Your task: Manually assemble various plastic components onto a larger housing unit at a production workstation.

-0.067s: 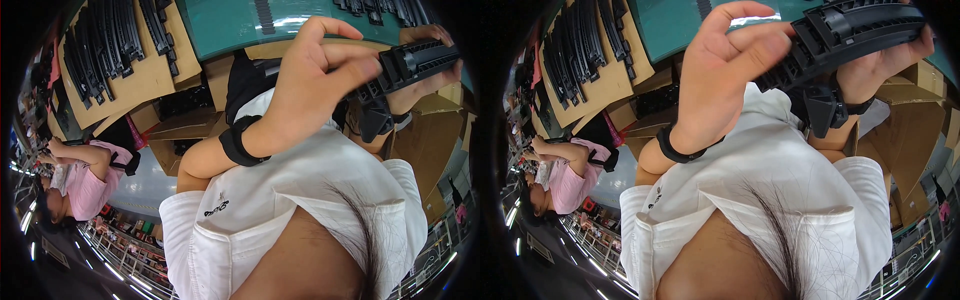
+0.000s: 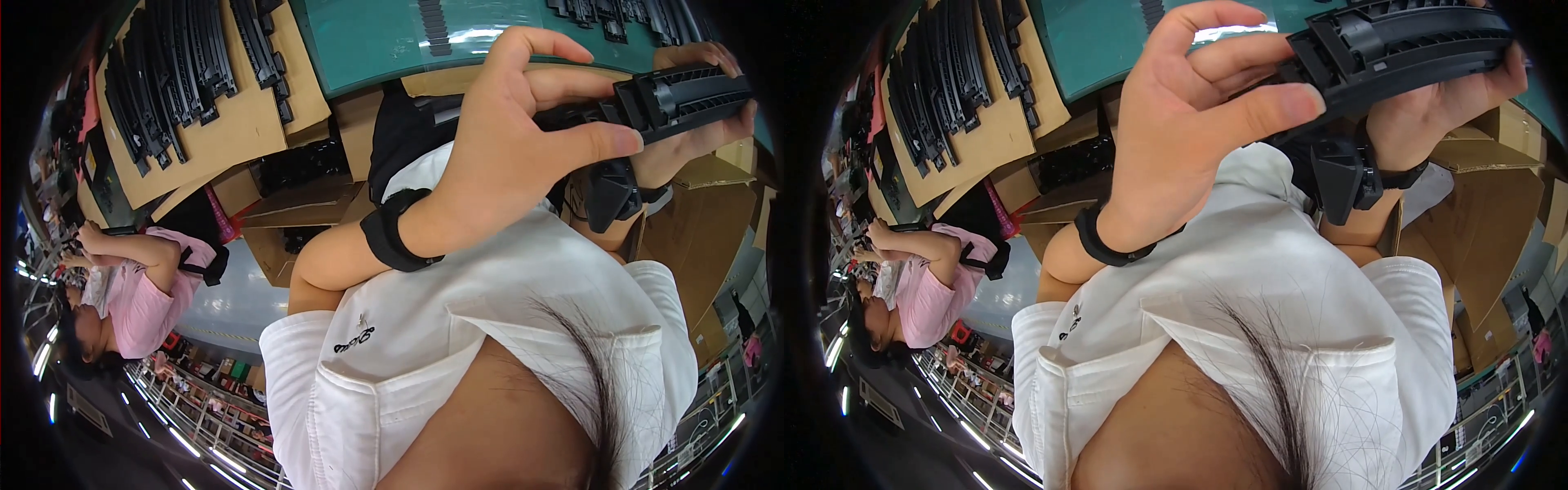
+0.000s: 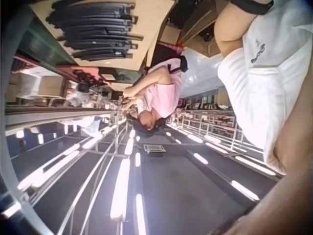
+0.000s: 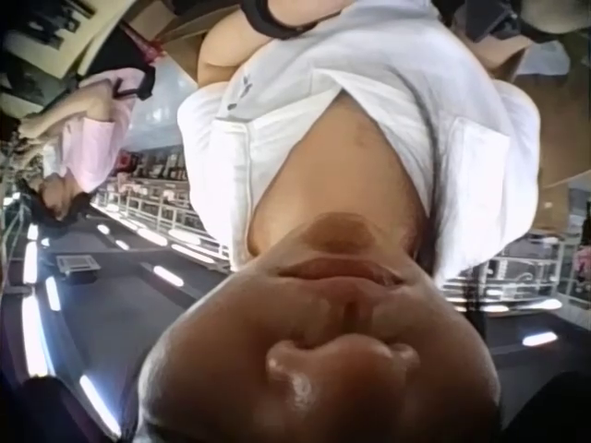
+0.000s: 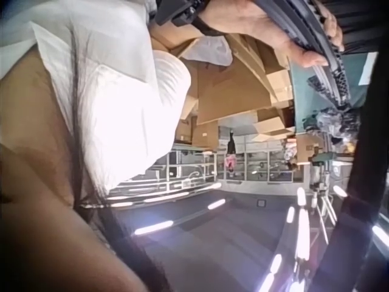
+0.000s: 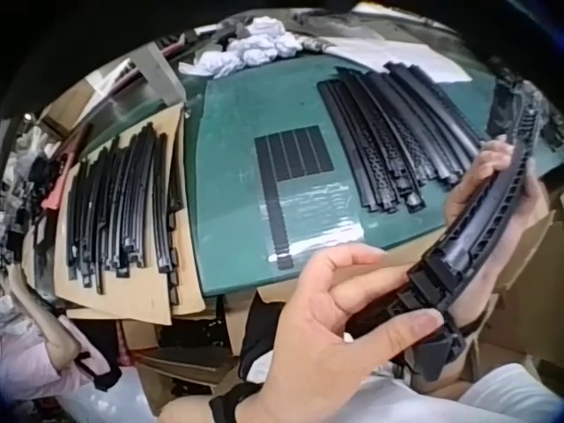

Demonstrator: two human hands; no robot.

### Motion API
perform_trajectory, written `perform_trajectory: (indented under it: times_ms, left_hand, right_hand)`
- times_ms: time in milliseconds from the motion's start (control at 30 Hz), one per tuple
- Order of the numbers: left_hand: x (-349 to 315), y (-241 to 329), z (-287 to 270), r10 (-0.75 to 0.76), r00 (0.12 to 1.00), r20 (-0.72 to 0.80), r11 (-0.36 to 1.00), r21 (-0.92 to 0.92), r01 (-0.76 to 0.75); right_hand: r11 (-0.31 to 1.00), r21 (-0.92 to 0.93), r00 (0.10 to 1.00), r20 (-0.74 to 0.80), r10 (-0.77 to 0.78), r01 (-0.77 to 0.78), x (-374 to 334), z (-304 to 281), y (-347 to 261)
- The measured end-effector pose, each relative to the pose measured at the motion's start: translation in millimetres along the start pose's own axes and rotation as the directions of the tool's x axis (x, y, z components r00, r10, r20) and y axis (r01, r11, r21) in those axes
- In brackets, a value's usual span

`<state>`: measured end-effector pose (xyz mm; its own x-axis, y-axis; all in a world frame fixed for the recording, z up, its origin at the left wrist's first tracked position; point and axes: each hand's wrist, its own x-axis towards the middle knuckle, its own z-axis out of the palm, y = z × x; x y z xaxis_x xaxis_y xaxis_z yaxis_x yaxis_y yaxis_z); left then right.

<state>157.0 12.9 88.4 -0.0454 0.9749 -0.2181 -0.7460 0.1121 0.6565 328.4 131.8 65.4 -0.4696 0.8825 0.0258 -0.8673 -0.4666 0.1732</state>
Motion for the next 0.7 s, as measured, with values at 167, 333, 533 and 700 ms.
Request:
perform_trajectory:
  times_ms: [167,333,533,700]
  left_hand:
    - [3,2,-6,-0.049,0.999,-0.016,0.998,0.048,0.05]
    - [11,-13,-25,-0.03,0.999,-0.02,0.995,0.09,0.032]
    - [18,-1,-68,0.444,0.896,0.011,0.322,0.931,-0.171]
    - [22,3,-108,0.537,0.774,0.335,-0.243,0.94,-0.238]
  right_hand:
    - [0.997,-0.082,1.0,-0.02,-0.004,0.003,-3,4,5]
    - [0.987,-0.159,1.0,-0.021,0.006,-0.009,2,-3,-2]
    - [0.982,-0.187,1.0,-0.017,0.0,-0.003,10,-21,-3]
    - [0.967,-0.255,0.999,-0.025,-0.029,0.022,14,-22,0]
